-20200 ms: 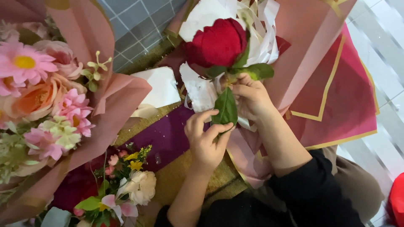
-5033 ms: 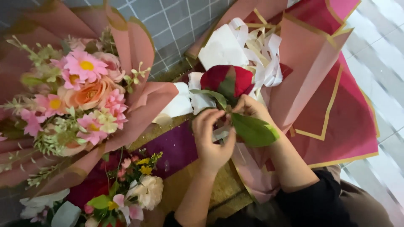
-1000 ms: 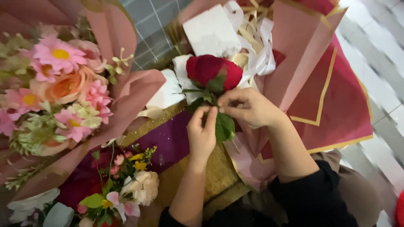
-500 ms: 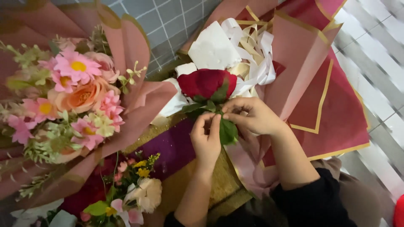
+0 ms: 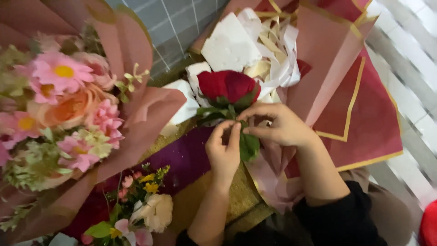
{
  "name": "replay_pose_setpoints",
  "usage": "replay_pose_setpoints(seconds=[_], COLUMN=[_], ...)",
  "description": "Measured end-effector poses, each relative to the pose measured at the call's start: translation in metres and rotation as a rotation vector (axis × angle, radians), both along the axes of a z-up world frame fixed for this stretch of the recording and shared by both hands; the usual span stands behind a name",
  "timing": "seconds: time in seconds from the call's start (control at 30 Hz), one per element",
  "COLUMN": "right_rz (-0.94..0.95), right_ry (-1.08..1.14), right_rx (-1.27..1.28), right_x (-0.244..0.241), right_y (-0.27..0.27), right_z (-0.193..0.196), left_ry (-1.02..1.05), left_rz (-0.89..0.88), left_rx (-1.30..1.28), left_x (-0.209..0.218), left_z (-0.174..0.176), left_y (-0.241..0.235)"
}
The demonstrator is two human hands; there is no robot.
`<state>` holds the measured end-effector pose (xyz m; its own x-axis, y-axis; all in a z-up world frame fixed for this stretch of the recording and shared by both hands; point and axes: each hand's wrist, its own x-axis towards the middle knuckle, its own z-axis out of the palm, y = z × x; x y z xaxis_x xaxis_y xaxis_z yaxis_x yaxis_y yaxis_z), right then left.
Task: Preparing a red rose stem by adjusting its leaves and petals for a bouquet.
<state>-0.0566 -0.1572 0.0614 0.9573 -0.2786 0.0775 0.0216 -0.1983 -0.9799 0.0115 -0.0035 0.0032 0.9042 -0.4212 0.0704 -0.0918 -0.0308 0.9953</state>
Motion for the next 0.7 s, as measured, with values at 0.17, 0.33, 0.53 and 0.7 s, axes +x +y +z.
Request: replay_pose_setpoints(seconds=[0.17, 0.33, 0.53, 0.7], right_rz=[-0.036, -0.014, 0.01, 0.051], right_ry=[0.044, 0.039, 0.092, 0.057], right_rx=[0.027, 0.0, -0.126, -0.124], right_x=[-0.001, -0.002, -0.002, 0.002], right_y=[-0.004, -0.005, 0.001, 0.003], right_z=[0.001, -0.012, -0.005, -0.011], left_ry=[0.114, 0.225, 0.1, 0.064], left_rz=[-0.01, -0.037, -0.02, -0.059], left_rx=[-0.067, -0.113, -0.009, -0.055], left_x=[0.0, 0.0, 0.002, 0.006], left_z=[-0.01, -0.023, -0.019, -0.02], left_y=[-0.003, -0.002, -0.003, 0.004])
